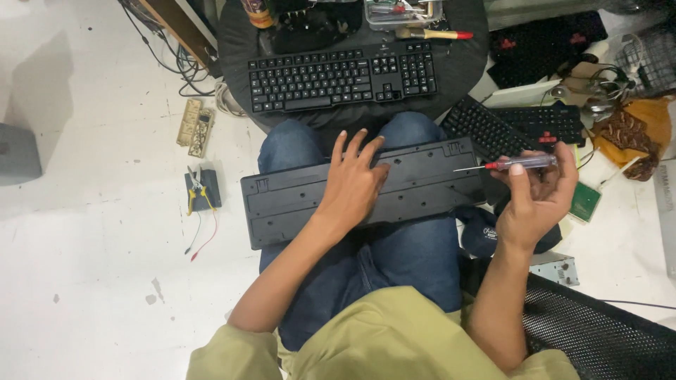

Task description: Disassembling a computer keyboard by removing screws and separating the housing to access internal components.

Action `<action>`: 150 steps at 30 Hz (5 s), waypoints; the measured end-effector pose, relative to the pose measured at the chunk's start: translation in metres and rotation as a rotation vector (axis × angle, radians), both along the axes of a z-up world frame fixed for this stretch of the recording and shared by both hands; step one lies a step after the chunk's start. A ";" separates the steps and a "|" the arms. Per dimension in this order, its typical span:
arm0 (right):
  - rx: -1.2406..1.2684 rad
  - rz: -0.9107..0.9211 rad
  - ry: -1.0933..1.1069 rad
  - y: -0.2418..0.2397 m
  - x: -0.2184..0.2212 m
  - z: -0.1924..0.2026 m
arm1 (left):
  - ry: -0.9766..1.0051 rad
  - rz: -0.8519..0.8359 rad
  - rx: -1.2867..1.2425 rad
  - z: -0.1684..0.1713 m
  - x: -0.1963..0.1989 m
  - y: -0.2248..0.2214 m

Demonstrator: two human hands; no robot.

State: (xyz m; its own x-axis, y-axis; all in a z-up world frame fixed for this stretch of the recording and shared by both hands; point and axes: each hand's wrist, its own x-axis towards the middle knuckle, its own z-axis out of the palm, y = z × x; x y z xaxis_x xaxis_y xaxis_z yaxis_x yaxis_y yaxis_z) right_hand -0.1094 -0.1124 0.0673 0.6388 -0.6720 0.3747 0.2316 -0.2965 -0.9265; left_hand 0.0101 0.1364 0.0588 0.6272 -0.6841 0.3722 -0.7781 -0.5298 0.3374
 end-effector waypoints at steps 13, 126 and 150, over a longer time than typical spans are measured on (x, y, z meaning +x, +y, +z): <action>0.402 0.035 0.010 -0.007 0.011 0.014 | 0.212 0.001 -0.150 0.014 0.004 0.046; -1.883 0.992 0.891 0.020 0.120 0.135 | 0.191 -0.032 0.169 0.101 0.015 0.165; -1.328 0.833 0.274 -0.024 0.162 0.133 | 0.140 0.352 0.103 0.092 -0.005 0.250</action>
State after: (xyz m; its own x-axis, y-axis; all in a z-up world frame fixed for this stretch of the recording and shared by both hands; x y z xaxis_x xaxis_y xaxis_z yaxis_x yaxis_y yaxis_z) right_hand 0.0523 -0.1366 0.2008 0.7884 0.5813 0.2013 0.6122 -0.7738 -0.1628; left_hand 0.0049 0.3861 0.1511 0.8699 -0.4476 0.2073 -0.4933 -0.7924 0.3589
